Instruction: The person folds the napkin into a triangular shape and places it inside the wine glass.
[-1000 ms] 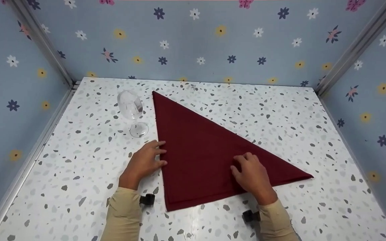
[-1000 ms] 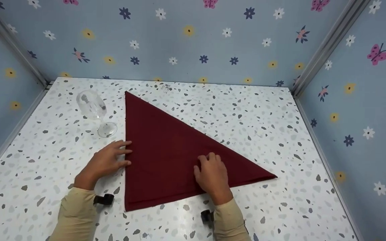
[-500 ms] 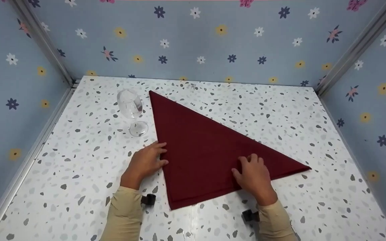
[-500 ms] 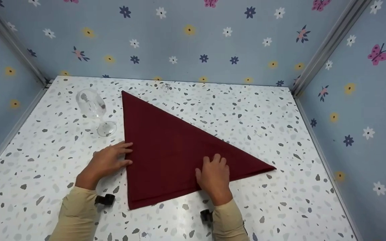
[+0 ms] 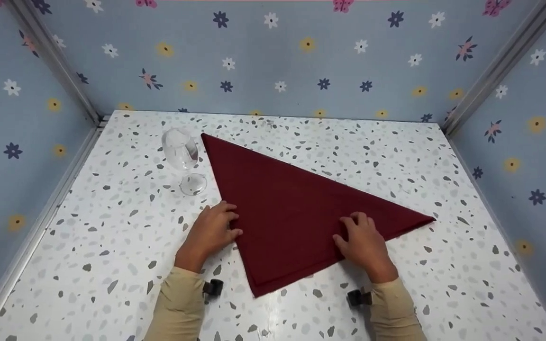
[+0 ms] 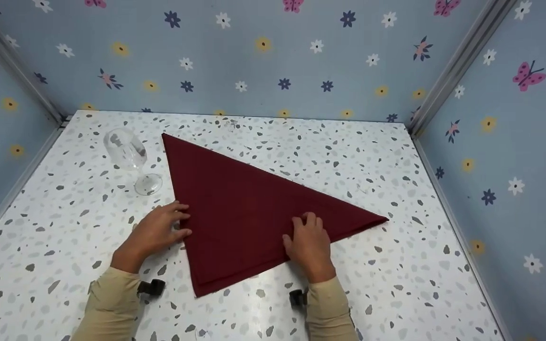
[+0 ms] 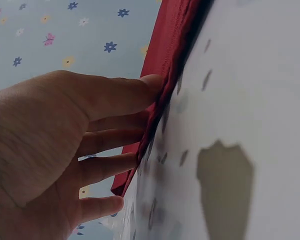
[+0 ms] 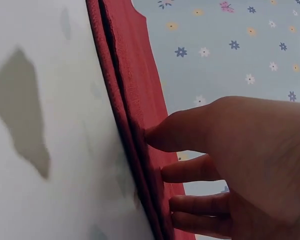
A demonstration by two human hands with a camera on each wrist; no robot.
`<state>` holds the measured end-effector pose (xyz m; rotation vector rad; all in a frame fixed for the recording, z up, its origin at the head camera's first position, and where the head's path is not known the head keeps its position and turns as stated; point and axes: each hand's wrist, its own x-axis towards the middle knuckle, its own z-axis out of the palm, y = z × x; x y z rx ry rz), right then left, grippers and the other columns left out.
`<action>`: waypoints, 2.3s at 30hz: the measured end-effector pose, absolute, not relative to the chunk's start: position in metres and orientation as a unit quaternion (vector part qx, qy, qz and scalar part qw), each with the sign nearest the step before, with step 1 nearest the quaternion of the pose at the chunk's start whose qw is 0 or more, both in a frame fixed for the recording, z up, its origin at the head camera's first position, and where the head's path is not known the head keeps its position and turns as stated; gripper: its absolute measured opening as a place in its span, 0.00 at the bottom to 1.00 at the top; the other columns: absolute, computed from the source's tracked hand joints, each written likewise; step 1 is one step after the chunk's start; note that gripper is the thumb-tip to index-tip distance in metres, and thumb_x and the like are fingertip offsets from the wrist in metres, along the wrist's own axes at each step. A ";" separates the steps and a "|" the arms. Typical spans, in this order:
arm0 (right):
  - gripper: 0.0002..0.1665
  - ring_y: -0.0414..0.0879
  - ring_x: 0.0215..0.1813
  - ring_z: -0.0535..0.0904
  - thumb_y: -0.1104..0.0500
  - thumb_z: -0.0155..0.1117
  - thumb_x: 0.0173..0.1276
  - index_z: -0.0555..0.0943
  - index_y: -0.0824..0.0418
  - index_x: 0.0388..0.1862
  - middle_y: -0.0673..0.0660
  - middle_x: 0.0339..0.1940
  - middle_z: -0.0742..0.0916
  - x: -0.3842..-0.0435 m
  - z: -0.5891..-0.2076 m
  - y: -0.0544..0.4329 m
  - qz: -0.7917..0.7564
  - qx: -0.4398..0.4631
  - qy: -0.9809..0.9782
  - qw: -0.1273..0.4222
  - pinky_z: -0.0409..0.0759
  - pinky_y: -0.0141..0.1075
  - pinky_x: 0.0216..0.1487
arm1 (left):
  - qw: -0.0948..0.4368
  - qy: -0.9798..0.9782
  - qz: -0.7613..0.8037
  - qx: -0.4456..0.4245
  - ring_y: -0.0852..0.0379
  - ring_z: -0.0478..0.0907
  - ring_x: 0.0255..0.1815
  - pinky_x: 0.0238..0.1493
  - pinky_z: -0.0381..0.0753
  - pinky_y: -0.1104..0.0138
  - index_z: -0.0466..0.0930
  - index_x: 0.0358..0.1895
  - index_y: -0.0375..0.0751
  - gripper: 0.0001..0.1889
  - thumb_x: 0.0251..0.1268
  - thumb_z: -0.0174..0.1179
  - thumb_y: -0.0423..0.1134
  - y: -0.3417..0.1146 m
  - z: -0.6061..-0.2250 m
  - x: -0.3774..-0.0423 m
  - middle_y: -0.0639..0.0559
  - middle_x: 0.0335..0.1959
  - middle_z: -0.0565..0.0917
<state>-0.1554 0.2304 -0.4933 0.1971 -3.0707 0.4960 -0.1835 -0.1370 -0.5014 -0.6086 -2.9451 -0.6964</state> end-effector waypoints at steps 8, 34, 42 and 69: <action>0.29 0.60 0.66 0.68 0.52 0.65 0.71 0.76 0.65 0.66 0.65 0.65 0.73 -0.170 -0.494 0.241 0.175 0.066 -0.982 0.006 0.78 0.57 0.53 | 0.022 -0.952 -0.234 -0.194 0.41 0.68 0.70 0.69 0.66 0.52 0.85 0.54 0.34 0.24 0.58 0.73 0.47 -0.134 -0.502 -0.181 0.44 0.63 0.77; 0.31 0.64 0.75 0.61 0.54 0.61 0.74 0.71 0.69 0.70 0.69 0.75 0.67 -0.187 -0.495 0.257 0.174 0.076 -0.982 -0.013 0.57 0.61 0.72 | 0.000 -0.943 -0.252 -0.215 0.45 0.67 0.70 0.69 0.66 0.54 0.83 0.60 0.38 0.27 0.60 0.72 0.48 -0.130 -0.506 -0.184 0.47 0.67 0.75; 0.25 0.64 0.54 0.74 0.54 0.70 0.66 0.81 0.67 0.57 0.69 0.53 0.79 -0.168 -0.486 0.241 0.127 0.079 -0.988 0.043 0.76 0.56 0.50 | 0.012 -0.943 -0.252 -0.217 0.46 0.68 0.68 0.66 0.69 0.53 0.84 0.59 0.40 0.24 0.62 0.70 0.46 -0.129 -0.506 -0.183 0.48 0.65 0.76; 0.29 0.67 0.75 0.59 0.54 0.62 0.73 0.74 0.68 0.67 0.71 0.74 0.66 -0.201 -0.496 0.258 0.232 0.055 -0.971 -0.027 0.64 0.60 0.69 | 0.014 -0.955 -0.213 -0.207 0.45 0.65 0.71 0.72 0.57 0.46 0.78 0.66 0.46 0.26 0.68 0.64 0.49 -0.112 -0.509 -0.190 0.50 0.71 0.72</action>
